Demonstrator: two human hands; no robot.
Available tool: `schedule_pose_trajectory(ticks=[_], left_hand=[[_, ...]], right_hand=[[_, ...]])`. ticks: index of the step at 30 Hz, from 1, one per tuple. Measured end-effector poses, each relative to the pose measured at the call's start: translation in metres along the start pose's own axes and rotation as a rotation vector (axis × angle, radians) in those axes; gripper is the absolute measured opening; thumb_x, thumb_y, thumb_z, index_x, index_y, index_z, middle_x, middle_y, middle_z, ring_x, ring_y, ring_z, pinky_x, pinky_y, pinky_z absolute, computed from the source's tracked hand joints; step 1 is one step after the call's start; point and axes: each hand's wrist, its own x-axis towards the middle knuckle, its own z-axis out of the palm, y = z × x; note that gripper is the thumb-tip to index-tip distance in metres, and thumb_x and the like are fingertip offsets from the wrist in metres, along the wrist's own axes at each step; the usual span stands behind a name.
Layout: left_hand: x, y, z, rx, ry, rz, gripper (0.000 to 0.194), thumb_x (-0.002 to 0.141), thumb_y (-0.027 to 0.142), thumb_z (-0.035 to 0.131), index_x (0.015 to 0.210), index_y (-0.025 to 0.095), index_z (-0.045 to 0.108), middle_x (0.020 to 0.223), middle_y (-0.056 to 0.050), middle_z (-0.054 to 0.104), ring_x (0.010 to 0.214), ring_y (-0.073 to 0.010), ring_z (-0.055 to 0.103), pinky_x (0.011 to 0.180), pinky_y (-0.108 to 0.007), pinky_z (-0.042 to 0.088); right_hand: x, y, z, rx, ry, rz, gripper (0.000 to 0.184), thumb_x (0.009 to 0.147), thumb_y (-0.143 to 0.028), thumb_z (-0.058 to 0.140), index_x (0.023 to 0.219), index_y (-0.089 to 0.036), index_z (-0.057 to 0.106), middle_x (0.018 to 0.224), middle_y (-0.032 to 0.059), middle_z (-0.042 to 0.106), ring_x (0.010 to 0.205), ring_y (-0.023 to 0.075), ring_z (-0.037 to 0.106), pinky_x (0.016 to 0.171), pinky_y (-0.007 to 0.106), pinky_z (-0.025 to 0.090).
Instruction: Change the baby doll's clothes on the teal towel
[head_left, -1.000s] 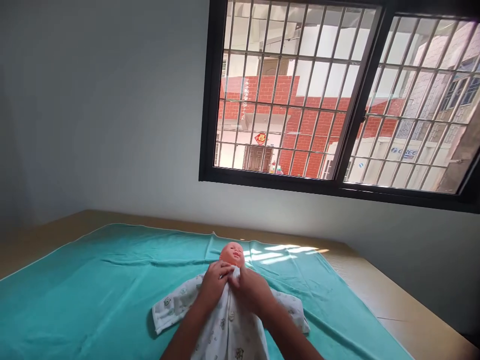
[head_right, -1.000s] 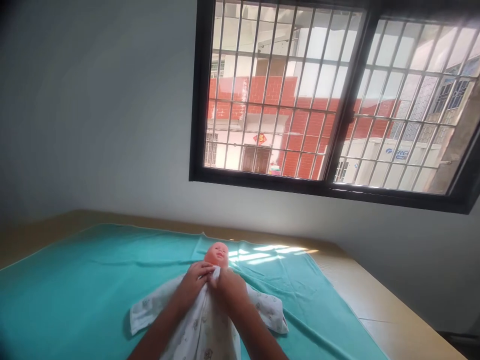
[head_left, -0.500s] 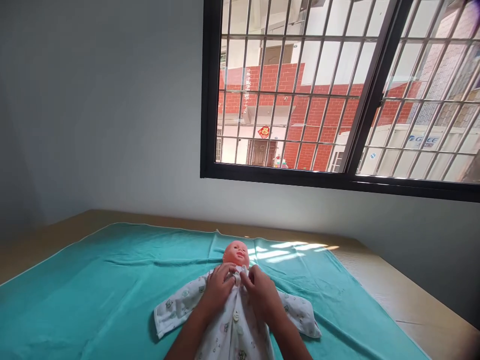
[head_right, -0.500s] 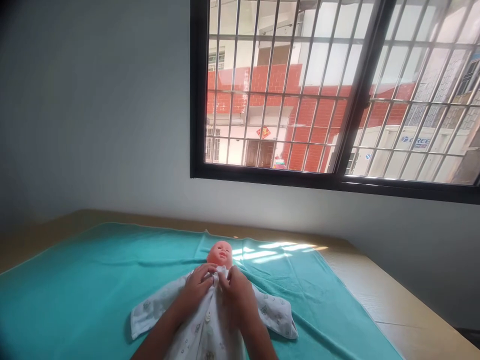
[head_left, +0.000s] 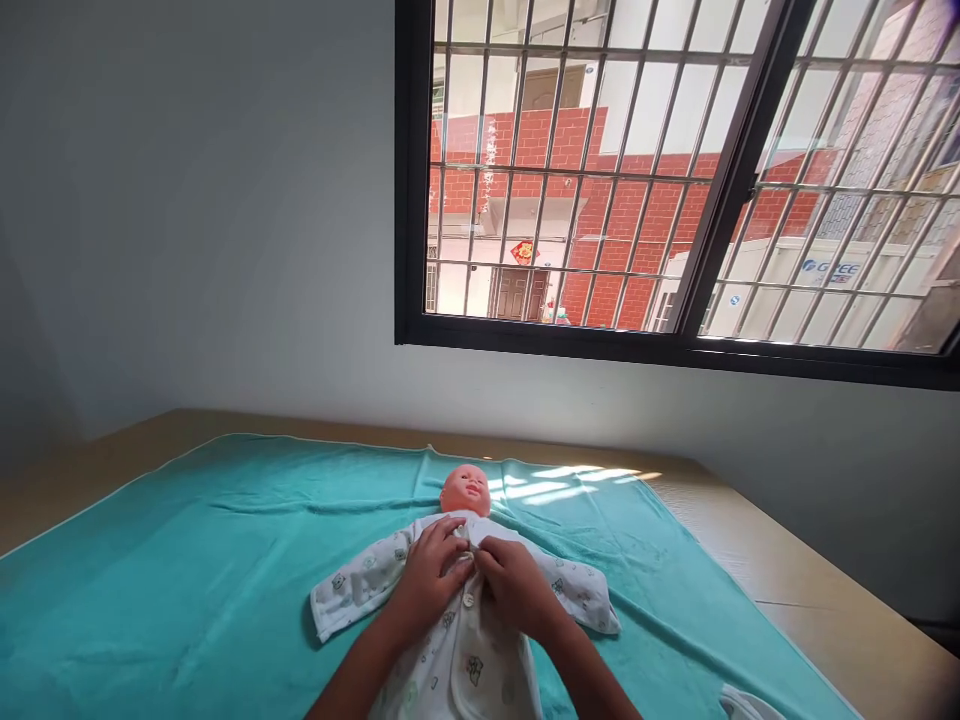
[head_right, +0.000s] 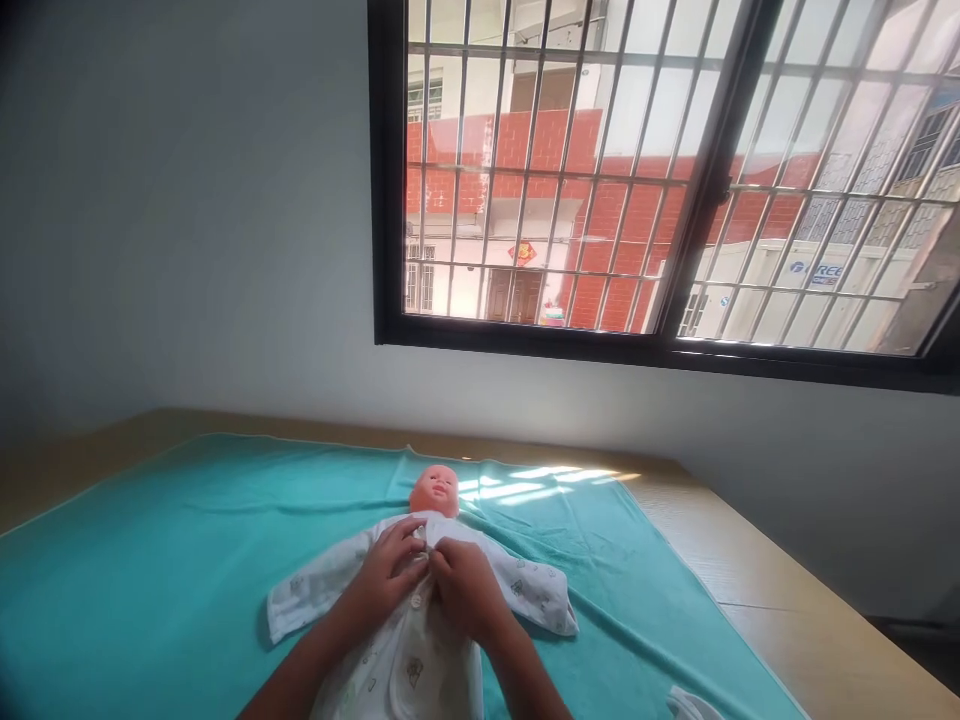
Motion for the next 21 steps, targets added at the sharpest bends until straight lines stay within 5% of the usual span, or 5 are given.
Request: schedule_pose_trajectory(ticks=[3,8,13,21], left_hand=[[0.002,0.005,0.000,0.031,0.000,-0.007,0.019,0.080,0.020,0.054,0.092,0.021,0.069,0.133,-0.008,0.057,0.128,-0.0256,0.045,0.111,-0.043,0.032],[0.002,0.016,-0.006,-0.027,0.005,-0.065,0.021,0.079,0.017,0.052,0.088,0.021,0.070,0.132,-0.007,0.058,0.126,-0.0237,0.047,0.111,-0.039,0.034],[0.001,0.020,-0.008,-0.029,-0.012,-0.069,0.023,0.078,0.015,0.049,0.086,0.021,0.069,0.130,-0.007,0.058,0.125,-0.0234,0.047,0.110,-0.039,0.034],[0.000,0.023,-0.003,-0.036,0.004,-0.103,0.020,0.079,0.015,0.046,0.079,0.020,0.065,0.130,-0.009,0.058,0.125,-0.0240,0.047,0.110,-0.041,0.034]], right_hand=[[-0.005,0.012,0.008,0.290,0.007,0.040,0.033,0.092,-0.037,0.036,0.066,-0.020,0.043,0.063,-0.0016,0.053,0.062,0.0138,0.047,0.056,0.023,0.034],[-0.012,0.007,0.024,0.037,0.310,0.121,0.028,0.090,-0.032,0.038,0.065,-0.021,0.041,0.066,0.0005,0.057,0.063,0.0151,0.046,0.059,0.027,0.030],[-0.012,0.000,0.031,0.100,0.337,0.126,0.031,0.093,-0.033,0.035,0.066,-0.020,0.045,0.068,0.0014,0.060,0.064,0.0159,0.051,0.060,0.026,0.033],[-0.011,-0.006,0.032,-0.165,0.308,0.072,0.024,0.096,-0.023,0.035,0.077,-0.020,0.051,0.087,0.0032,0.061,0.072,0.0154,0.055,0.061,0.026,0.030]])
